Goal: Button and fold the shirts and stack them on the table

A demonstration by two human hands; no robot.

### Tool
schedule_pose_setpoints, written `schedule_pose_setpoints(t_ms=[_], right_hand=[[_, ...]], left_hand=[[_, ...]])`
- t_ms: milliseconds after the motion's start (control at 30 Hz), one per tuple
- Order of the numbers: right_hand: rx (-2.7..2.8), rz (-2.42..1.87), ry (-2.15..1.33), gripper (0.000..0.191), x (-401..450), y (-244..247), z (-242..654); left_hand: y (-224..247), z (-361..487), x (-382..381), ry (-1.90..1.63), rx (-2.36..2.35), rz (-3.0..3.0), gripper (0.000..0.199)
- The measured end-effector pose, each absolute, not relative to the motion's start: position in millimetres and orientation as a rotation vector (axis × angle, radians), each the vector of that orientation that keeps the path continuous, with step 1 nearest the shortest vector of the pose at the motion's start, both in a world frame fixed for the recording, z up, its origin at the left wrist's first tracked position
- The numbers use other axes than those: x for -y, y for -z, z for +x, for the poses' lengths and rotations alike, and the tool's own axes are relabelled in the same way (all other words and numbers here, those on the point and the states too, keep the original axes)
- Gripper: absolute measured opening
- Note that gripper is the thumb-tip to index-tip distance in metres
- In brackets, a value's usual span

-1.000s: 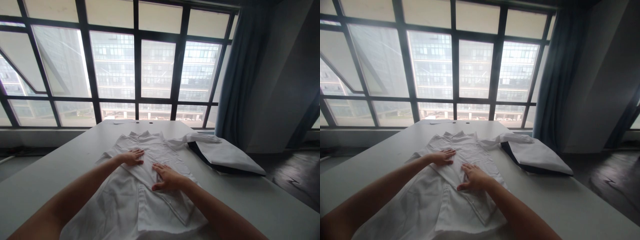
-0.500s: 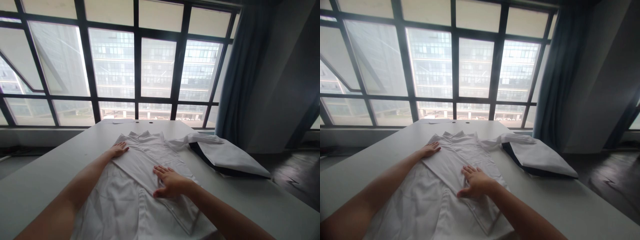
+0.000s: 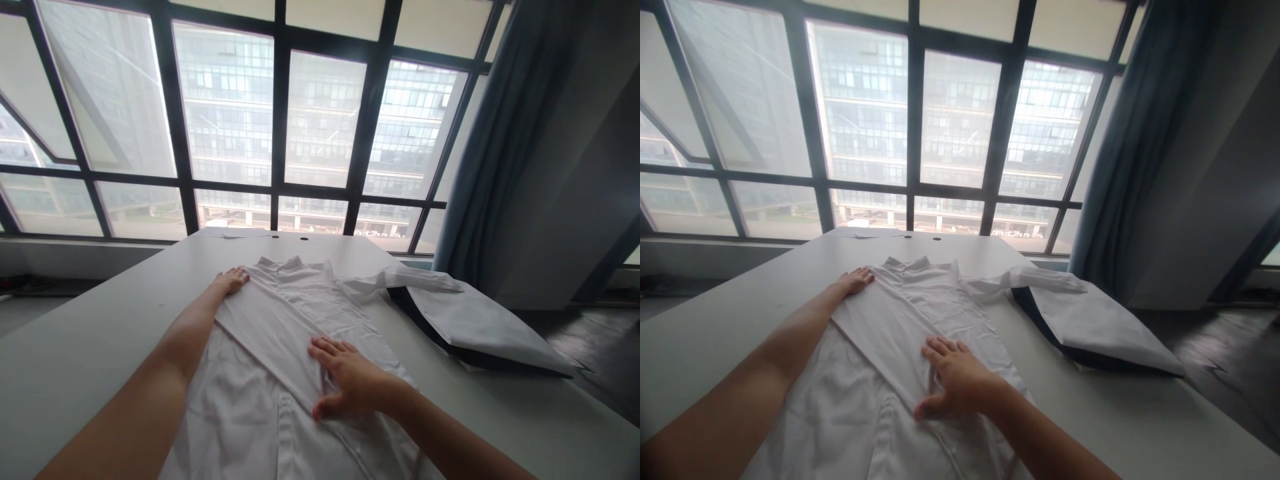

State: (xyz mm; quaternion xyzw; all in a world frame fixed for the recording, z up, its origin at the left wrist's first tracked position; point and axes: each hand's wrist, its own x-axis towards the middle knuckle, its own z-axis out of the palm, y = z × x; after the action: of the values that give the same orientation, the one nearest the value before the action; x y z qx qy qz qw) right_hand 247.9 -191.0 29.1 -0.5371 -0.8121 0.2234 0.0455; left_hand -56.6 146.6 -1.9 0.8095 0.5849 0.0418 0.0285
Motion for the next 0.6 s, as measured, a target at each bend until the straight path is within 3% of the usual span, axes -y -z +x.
schedule_pose_setpoints(t_ms=[200,400,600], right_hand=[[2.482,-1.633,-0.688,0.114,192.1,-34.8,247.1],[2.486,-1.626,-0.658,0.115,193.6,-33.2,248.5],[2.459,-1.655,-0.665,0.115,194.3,-35.8,245.0]], left_hand=[[-9.6,-45.9,-117.7,-0.102,-1.803,2.607,0.060],[2.4,-64.2,-42.2,0.074,-1.667,2.671,0.071],[18.5,-108.9,22.8,0.014,-1.733,2.596,0.086]])
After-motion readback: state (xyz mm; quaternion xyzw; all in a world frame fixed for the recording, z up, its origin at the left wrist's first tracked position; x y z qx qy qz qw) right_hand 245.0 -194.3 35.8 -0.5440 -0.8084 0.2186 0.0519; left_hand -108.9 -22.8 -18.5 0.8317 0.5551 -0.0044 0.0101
